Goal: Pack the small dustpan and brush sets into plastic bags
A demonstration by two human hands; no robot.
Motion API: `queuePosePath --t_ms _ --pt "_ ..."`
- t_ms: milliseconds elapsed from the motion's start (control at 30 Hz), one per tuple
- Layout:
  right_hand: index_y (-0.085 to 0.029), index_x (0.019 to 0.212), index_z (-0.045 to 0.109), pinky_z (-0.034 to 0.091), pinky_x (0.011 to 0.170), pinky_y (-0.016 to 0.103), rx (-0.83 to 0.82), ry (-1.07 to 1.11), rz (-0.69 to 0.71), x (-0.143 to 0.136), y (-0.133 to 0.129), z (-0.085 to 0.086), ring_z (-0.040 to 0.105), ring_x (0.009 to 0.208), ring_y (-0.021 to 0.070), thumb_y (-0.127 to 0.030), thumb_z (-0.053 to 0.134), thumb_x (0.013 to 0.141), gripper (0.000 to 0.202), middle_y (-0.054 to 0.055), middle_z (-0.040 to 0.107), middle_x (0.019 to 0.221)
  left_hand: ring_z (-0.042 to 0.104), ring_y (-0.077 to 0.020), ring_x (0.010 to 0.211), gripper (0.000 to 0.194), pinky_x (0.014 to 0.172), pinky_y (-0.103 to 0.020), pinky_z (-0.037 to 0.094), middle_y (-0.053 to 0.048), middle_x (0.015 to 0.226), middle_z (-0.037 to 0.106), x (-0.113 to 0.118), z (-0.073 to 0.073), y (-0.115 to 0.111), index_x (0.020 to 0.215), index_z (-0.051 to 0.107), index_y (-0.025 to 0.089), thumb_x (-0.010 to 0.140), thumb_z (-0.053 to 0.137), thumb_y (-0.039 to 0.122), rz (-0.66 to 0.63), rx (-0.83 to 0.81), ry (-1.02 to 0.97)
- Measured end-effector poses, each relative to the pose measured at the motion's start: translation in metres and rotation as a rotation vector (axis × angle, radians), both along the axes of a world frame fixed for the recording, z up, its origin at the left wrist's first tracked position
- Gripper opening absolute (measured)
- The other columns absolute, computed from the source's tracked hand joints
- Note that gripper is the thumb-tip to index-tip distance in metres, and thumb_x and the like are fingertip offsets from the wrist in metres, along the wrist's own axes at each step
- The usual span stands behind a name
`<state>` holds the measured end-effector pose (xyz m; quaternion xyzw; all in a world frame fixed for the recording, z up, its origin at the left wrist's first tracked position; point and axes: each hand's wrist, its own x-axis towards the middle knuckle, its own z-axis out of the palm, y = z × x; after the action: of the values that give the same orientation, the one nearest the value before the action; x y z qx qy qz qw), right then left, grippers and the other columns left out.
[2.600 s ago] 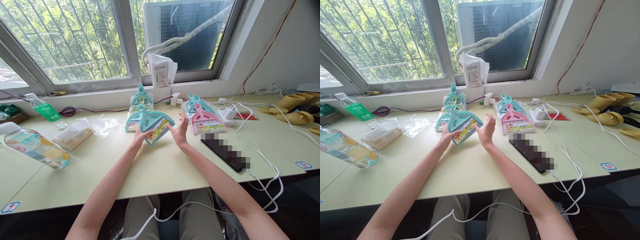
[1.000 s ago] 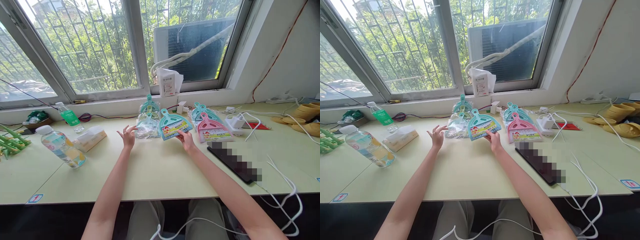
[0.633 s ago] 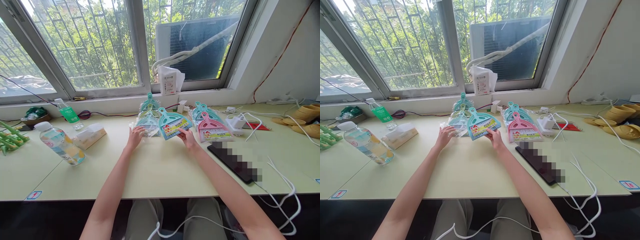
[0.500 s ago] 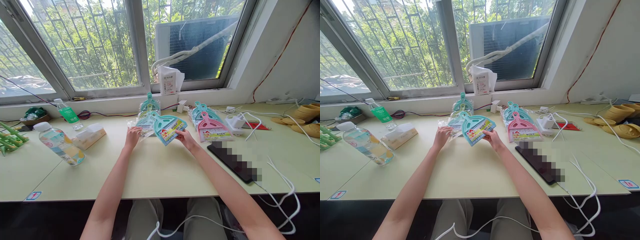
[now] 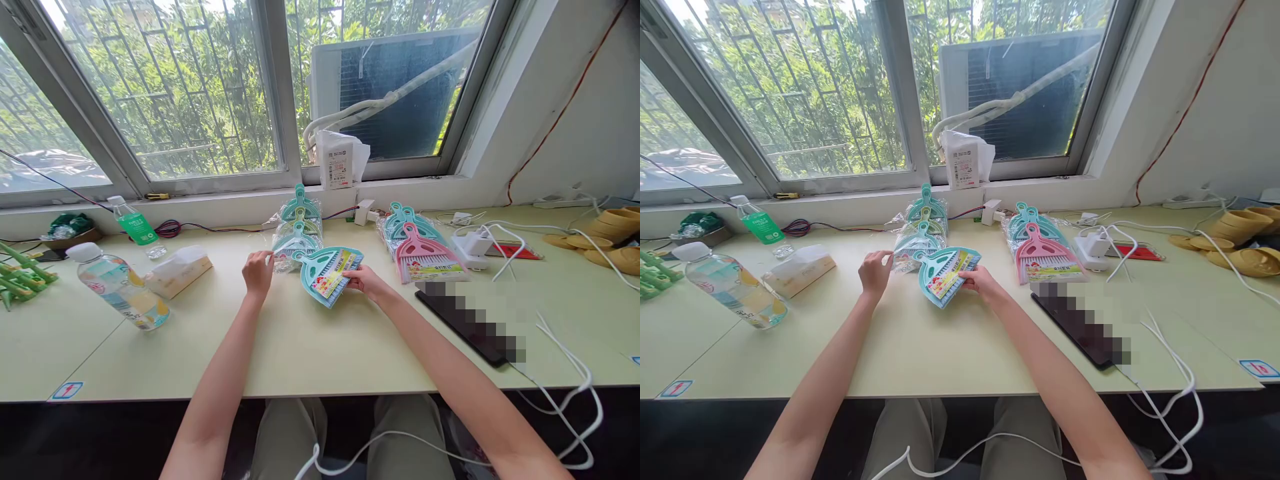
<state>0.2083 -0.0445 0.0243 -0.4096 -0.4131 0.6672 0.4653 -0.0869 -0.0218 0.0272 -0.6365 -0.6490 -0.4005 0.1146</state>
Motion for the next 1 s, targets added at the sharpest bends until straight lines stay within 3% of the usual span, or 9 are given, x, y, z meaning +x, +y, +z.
queuePosePath --t_ms 133,400,733,833,900,1000 --pt "-0.013 0.088 0.067 0.061 0.073 0.032 0.037 0.040 -0.069 -0.003 0.000 -0.001 0.071 0.076 0.0185 -0.012 0.068 0.073 0.016 0.009 0.074 0.092 0.054 -0.0309 0.101 0.024 0.078 -0.038 0.043 -0.011 0.096 0.068 0.008 0.000 -0.002 0.097 0.069 0.024 0.090 0.047 0.033 -0.057 0.000 -0.017" --pt "-0.013 0.091 0.068 0.062 0.068 0.033 0.107 -0.024 0.091 -0.015 -0.011 0.003 0.071 0.078 0.0210 -0.015 0.073 0.068 0.023 0.009 0.074 0.092 0.055 -0.0278 0.097 0.025 0.072 -0.034 0.043 -0.008 0.094 0.069 0.036 0.003 -0.012 0.097 0.069 0.026 0.091 0.047 0.035 -0.170 0.073 0.011" --pt "-0.014 0.093 0.067 0.060 0.082 0.036 0.090 0.082 -0.096 -0.023 -0.012 -0.003 0.071 0.085 0.0199 -0.015 0.069 0.073 0.020 0.007 0.073 0.097 0.057 -0.0226 0.096 0.020 0.059 -0.029 0.045 -0.004 0.096 0.071 0.054 0.011 -0.022 0.093 0.070 0.025 0.090 0.052 0.032 -0.177 0.139 0.119" --pt "-0.015 0.092 0.067 0.060 0.081 0.037 0.092 0.107 -0.102 -0.025 -0.012 -0.005 0.070 0.086 0.0205 -0.015 0.071 0.072 0.021 0.006 0.073 0.095 0.055 -0.0225 0.102 0.016 0.066 -0.030 0.048 -0.004 0.103 0.070 0.066 0.012 -0.025 0.087 0.071 0.025 0.088 0.056 0.030 -0.279 0.144 0.083" --pt "-0.015 0.091 0.068 0.060 0.081 0.038 0.097 0.109 -0.086 -0.027 -0.012 -0.006 0.070 0.085 0.0208 -0.016 0.073 0.070 0.022 0.006 0.073 0.094 0.055 -0.0221 0.103 0.012 0.079 -0.035 0.049 -0.003 0.105 0.069 0.075 0.014 -0.027 0.083 0.071 0.025 0.086 0.059 0.028 -0.386 0.145 0.061" --pt "-0.015 0.090 0.068 0.060 0.080 0.038 0.125 0.123 -0.077 -0.029 -0.011 -0.007 0.070 0.086 0.0211 -0.019 0.076 0.067 0.025 0.006 0.074 0.093 0.055 -0.0211 0.102 0.008 0.098 -0.043 0.041 -0.002 0.105 0.069 0.086 0.018 -0.030 0.079 0.069 0.024 0.083 0.063 0.026 -0.513 0.131 0.025"
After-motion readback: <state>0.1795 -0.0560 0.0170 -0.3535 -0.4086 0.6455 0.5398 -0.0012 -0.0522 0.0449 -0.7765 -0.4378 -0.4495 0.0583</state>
